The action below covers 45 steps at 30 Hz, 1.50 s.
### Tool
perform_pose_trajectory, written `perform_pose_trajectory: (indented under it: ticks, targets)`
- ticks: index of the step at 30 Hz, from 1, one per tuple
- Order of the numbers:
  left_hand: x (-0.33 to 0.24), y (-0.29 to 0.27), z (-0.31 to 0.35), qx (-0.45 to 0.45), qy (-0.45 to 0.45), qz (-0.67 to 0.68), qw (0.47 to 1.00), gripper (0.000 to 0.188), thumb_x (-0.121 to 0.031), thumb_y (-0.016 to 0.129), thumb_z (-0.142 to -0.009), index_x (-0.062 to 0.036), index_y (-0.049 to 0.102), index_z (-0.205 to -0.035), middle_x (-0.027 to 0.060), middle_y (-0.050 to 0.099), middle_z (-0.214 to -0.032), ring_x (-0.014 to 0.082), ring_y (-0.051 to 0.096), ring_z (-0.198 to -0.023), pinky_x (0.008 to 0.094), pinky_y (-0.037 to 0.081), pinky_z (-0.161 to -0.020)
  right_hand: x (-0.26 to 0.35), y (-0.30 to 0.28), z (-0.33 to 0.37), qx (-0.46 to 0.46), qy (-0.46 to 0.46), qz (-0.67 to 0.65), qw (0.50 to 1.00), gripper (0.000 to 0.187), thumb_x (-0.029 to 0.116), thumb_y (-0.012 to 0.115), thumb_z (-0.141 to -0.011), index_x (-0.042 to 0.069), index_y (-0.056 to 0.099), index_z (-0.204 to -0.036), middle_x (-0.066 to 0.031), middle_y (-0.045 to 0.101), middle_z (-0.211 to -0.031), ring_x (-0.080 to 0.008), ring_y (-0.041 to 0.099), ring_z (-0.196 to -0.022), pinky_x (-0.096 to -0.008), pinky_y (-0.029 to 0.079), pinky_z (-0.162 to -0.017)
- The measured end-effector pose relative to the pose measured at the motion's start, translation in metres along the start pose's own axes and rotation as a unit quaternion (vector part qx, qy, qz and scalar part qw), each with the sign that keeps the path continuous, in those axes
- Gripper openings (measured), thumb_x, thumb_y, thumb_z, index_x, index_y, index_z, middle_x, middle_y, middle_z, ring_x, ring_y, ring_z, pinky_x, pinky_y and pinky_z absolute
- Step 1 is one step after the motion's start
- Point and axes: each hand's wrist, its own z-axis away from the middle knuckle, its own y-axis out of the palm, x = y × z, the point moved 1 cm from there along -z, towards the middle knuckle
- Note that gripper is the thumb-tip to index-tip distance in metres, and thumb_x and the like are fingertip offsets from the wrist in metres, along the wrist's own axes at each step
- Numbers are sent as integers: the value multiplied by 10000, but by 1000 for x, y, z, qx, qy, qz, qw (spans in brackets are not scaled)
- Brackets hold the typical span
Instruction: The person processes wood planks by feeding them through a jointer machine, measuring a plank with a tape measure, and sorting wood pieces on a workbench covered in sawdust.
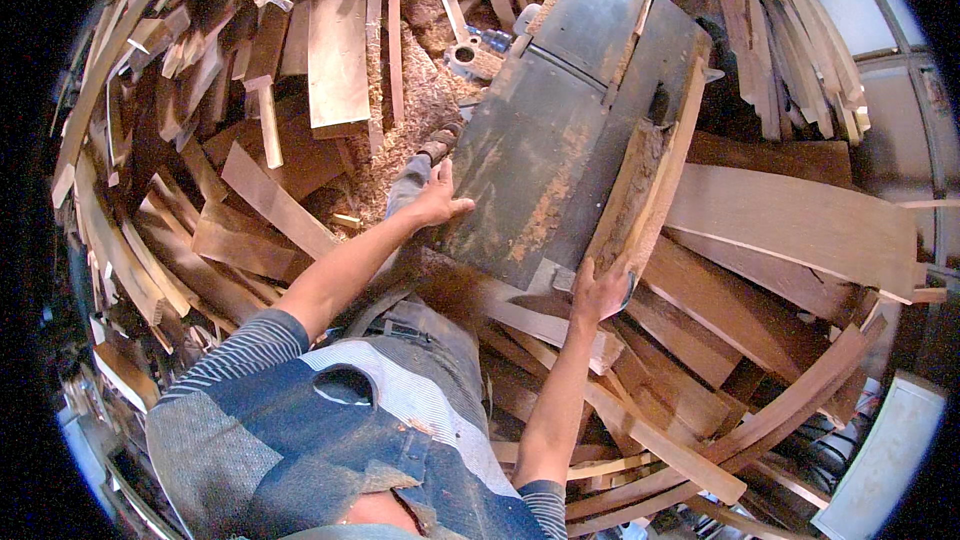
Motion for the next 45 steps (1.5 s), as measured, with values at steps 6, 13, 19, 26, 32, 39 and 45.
perform_pose_trajectory:
  ticks: [6,13,19,26,32,39,45]
  targets:
    - [4,2,-1,-12,12,0,1000,1195,-531,767,-847,22,30,-1609,332,193,-1616,500,364,-1449,505,361,-1184,9,-4,-8,-53,-43,10,998,819,361,790,-779,-10,527,-1460,-270,655,-999,-435,642,-907,-513,520,-804]
    - [3,4,0,4,1,14,1000,1202,-517,773,-853,16,12,-1616,336,155,-1635,508,326,-1471,513,340,-1197,11,-5,-14,-31,-15,2,999,811,340,785,-777,-18,528,-1456,-278,653,-973,-444,643,-898,-516,517,-796]
    - [2,1,2,-7,5,17,1000,1198,-509,777,-855,17,12,-1613,341,174,-1626,513,331,-1465,517,341,-1196,12,-2,-20,-50,-43,4,998,838,346,769,-795,1,477,-1501,-289,647,-994,-449,643,-895,-518,519,-790]
    - [-5,-6,7,7,-6,13,1000,1194,-503,775,-858,7,2,-1612,330,191,-1615,499,345,-1457,495,345,-1194,12,1,-26,-14,-11,0,1000,847,364,753,-816,23,447,-1529,-286,634,-993,-447,642,-902,-513,521,-788]
    - [-6,-6,8,-2,-3,19,1000,1183,-489,779,-857,5,9,-1607,329,211,-1602,505,363,-1442,505,359,-1181,10,5,-32,-5,-6,9,1000,857,384,759,-816,43,445,-1536,-276,634,-998,-444,639,-917,-517,522,-793]
    - [-8,-7,9,2,1,25,1000,1170,-478,781,-855,9,21,-1598,330,227,-1593,517,369,-1432,515,363,-1177,11,6,-39,14,1,11,1000,874,394,768,-815,32,435,-1538,-273,640,-1030,-441,639,-942,-522,525,-816]
    - [-4,-4,8,-9,7,22,1000,1166,-483,778,-856,16,33,-1601,335,224,-1596,509,348,-1448,514,347,-1190,17,4,-46,21,1,17,1000,860,382,762,-828,19,434,-1535,-288,638,-1076,-451,642,-967,-519,524,-840]
